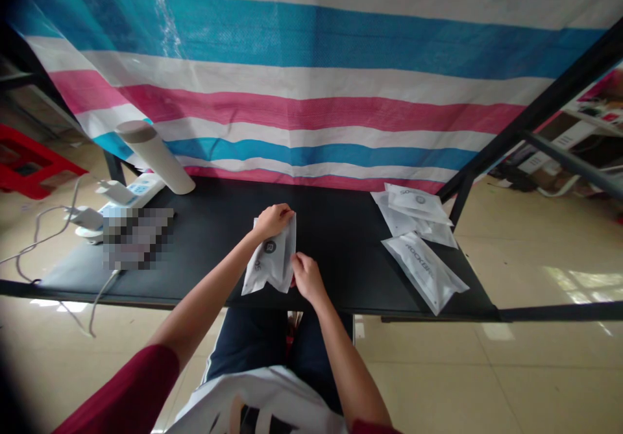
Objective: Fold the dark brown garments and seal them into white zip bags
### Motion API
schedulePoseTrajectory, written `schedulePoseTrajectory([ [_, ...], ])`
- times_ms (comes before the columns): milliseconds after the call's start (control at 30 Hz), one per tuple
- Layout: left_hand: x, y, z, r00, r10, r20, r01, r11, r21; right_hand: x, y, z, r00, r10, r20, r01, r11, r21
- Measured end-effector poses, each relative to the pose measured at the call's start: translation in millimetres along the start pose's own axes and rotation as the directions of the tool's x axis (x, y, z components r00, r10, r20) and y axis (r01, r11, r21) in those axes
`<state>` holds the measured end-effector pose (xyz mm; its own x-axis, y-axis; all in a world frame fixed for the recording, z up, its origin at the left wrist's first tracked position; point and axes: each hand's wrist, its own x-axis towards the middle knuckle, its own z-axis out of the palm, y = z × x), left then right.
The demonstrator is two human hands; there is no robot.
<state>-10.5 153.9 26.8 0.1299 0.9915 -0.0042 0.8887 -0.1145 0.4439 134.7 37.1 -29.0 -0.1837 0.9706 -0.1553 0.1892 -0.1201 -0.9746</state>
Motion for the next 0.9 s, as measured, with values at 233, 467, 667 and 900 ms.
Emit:
schedulePoseTrajectory([
  [233,9.8,10.4,6.2,0.997,0.071,0.030,-0.072,0.997,0.022,-59.4,4.0,11.0,0.989,0.149,0.006,-0.149,0.983,0.110],
  [467,-20.4,16.9,3.0,0.983,0.154,-0.095,-0.150,0.987,0.053,-61.5,7.8,-3.0,0.983,0.176,0.051,-0.181,0.977,0.112],
  [667,-89.8,3.2,19.2,0.936,0.162,-0.311,-0.149,0.987,0.067,-47.5,9.2,-17.0,0.996,0.089,-0.019,-0.085,0.984,0.155],
  [900,-107.0,-24.2,44.0,0.946,0.221,-0.239,-0.235,0.971,-0.034,-12.5,9.8,-26.4,0.998,0.049,0.034,-0.050,0.998,0.032],
])
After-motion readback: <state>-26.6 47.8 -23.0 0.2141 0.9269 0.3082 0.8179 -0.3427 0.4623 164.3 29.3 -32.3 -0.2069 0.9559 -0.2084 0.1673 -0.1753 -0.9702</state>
